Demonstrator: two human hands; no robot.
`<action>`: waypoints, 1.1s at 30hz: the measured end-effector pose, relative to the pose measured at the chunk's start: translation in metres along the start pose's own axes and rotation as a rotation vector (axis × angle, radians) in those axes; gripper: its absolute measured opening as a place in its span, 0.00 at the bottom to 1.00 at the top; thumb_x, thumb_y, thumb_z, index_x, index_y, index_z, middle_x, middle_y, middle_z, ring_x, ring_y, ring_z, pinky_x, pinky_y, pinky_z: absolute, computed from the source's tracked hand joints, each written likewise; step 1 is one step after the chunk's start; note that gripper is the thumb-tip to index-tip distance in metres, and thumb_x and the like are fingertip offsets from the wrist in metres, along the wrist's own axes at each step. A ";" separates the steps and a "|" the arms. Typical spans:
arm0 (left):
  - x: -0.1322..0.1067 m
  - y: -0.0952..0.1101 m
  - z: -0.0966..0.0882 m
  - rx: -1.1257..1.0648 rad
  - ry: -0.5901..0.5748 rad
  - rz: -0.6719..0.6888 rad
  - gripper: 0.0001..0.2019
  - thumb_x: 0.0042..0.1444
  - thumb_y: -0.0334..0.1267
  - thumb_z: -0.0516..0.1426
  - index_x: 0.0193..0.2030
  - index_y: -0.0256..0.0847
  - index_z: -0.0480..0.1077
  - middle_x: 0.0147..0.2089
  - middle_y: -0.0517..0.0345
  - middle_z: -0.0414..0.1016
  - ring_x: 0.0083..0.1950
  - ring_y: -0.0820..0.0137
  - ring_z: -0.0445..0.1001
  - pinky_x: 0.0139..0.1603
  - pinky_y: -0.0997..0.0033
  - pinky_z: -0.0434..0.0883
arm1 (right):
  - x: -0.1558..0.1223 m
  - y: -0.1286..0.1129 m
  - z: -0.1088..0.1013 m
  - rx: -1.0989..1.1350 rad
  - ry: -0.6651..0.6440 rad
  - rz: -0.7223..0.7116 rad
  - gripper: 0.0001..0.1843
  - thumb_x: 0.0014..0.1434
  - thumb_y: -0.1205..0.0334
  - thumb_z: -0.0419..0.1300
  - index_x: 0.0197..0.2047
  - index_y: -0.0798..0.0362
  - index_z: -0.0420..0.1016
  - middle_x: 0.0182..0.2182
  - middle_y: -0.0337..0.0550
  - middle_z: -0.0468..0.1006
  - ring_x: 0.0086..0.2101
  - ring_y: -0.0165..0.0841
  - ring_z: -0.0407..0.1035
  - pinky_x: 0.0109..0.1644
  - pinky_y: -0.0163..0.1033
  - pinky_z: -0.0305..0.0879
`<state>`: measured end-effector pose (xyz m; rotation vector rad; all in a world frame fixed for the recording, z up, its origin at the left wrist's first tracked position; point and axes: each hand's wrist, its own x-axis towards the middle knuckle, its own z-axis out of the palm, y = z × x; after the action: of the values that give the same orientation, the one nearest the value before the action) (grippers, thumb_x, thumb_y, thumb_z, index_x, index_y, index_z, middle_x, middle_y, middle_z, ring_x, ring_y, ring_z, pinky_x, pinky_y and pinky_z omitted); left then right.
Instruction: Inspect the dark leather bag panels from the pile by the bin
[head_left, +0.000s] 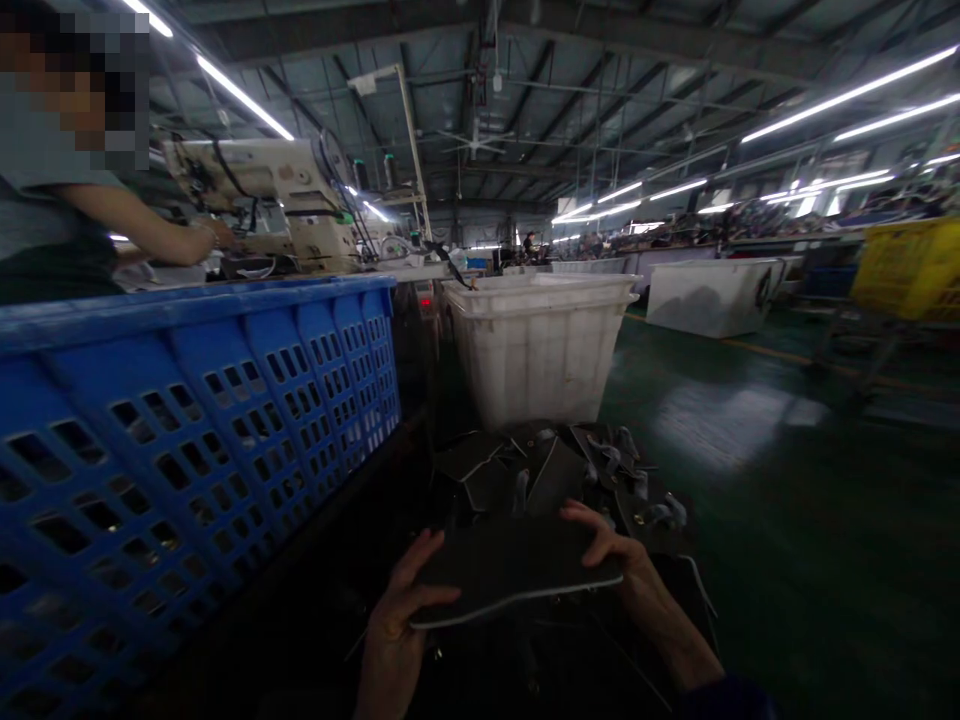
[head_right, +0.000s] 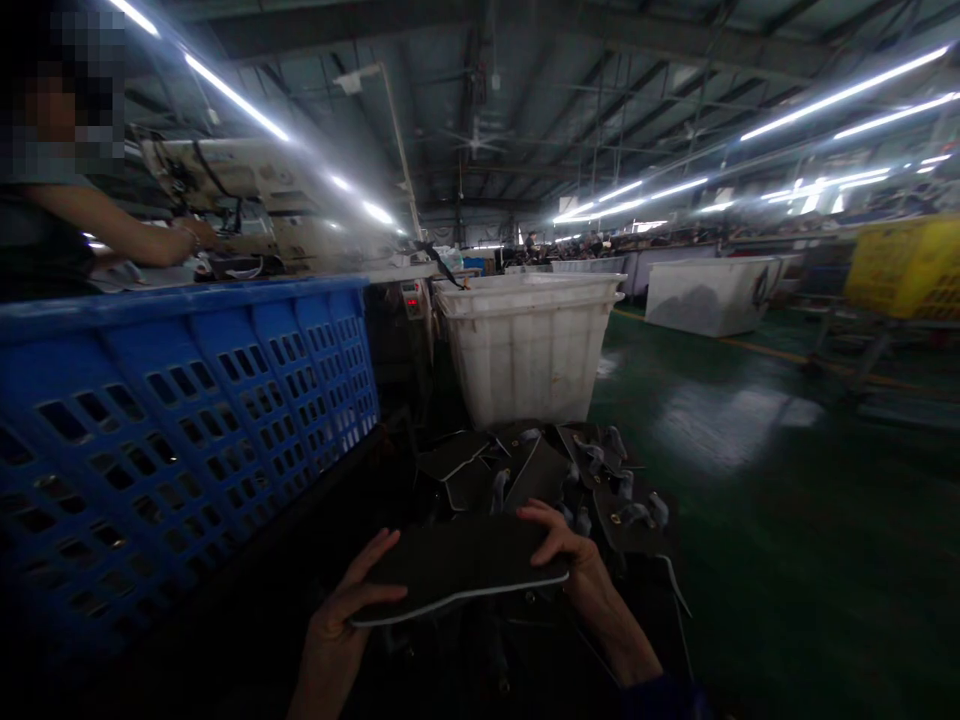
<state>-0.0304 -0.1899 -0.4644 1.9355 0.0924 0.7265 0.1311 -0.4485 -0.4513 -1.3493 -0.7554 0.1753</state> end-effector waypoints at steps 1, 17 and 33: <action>-0.001 0.003 0.001 0.005 0.062 0.049 0.07 0.51 0.38 0.57 0.28 0.51 0.77 0.61 0.60 0.66 0.66 0.60 0.56 0.65 0.47 0.57 | 0.000 -0.001 0.002 -0.016 0.012 -0.015 0.12 0.46 0.52 0.67 0.19 0.48 0.74 0.54 0.44 0.71 0.62 0.45 0.49 0.64 0.56 0.43; -0.006 0.037 0.001 -0.162 0.283 0.097 0.10 0.51 0.32 0.57 0.22 0.48 0.76 0.62 0.65 0.64 0.67 0.59 0.54 0.66 0.48 0.55 | -0.004 -0.014 0.019 0.096 0.142 -0.030 0.16 0.49 0.53 0.65 0.15 0.48 0.72 0.61 0.35 0.61 0.62 0.48 0.50 0.62 0.60 0.46; -0.003 0.024 -0.001 -0.192 0.170 0.071 0.08 0.52 0.36 0.56 0.33 0.48 0.78 0.48 0.53 0.76 0.59 0.59 0.65 0.60 0.52 0.62 | 0.008 -0.011 0.020 -0.055 0.260 0.101 0.17 0.44 0.53 0.68 0.39 0.43 0.77 0.46 0.42 0.77 0.58 0.47 0.59 0.62 0.56 0.53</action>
<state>-0.0388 -0.2015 -0.4451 1.6993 0.0566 0.9130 0.1218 -0.4306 -0.4372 -1.4308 -0.4766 0.0569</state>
